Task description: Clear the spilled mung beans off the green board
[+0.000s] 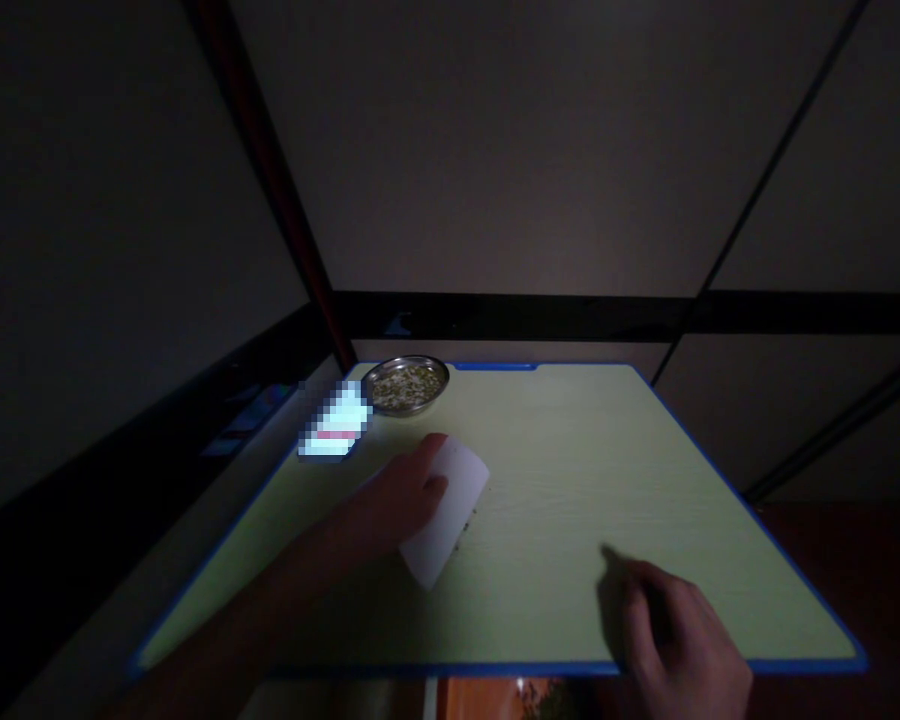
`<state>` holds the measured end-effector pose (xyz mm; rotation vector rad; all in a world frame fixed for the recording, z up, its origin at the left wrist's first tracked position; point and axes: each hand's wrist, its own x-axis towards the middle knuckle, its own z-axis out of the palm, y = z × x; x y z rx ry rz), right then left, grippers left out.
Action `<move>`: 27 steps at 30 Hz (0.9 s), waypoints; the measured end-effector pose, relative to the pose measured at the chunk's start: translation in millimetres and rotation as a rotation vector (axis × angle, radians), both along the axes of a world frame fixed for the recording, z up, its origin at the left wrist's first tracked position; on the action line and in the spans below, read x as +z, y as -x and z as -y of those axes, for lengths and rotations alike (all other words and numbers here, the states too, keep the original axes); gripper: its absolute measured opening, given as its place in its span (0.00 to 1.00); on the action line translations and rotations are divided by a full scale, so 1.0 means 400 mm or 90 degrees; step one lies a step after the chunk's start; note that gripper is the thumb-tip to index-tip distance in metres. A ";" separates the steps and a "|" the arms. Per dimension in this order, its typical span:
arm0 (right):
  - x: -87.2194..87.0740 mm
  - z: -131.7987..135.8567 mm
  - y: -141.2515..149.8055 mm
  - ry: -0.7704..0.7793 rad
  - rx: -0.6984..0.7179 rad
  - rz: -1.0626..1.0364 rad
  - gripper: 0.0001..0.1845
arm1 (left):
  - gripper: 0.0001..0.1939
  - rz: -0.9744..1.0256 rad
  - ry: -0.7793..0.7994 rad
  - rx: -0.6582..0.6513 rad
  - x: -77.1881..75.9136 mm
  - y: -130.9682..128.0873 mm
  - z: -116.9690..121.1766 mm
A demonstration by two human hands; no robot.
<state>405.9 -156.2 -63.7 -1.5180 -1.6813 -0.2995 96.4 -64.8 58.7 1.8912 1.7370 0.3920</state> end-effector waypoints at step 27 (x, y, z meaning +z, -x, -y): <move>0.006 0.000 0.005 0.002 -0.001 -0.009 0.15 | 0.27 -0.040 0.020 0.009 -0.011 -0.015 -0.010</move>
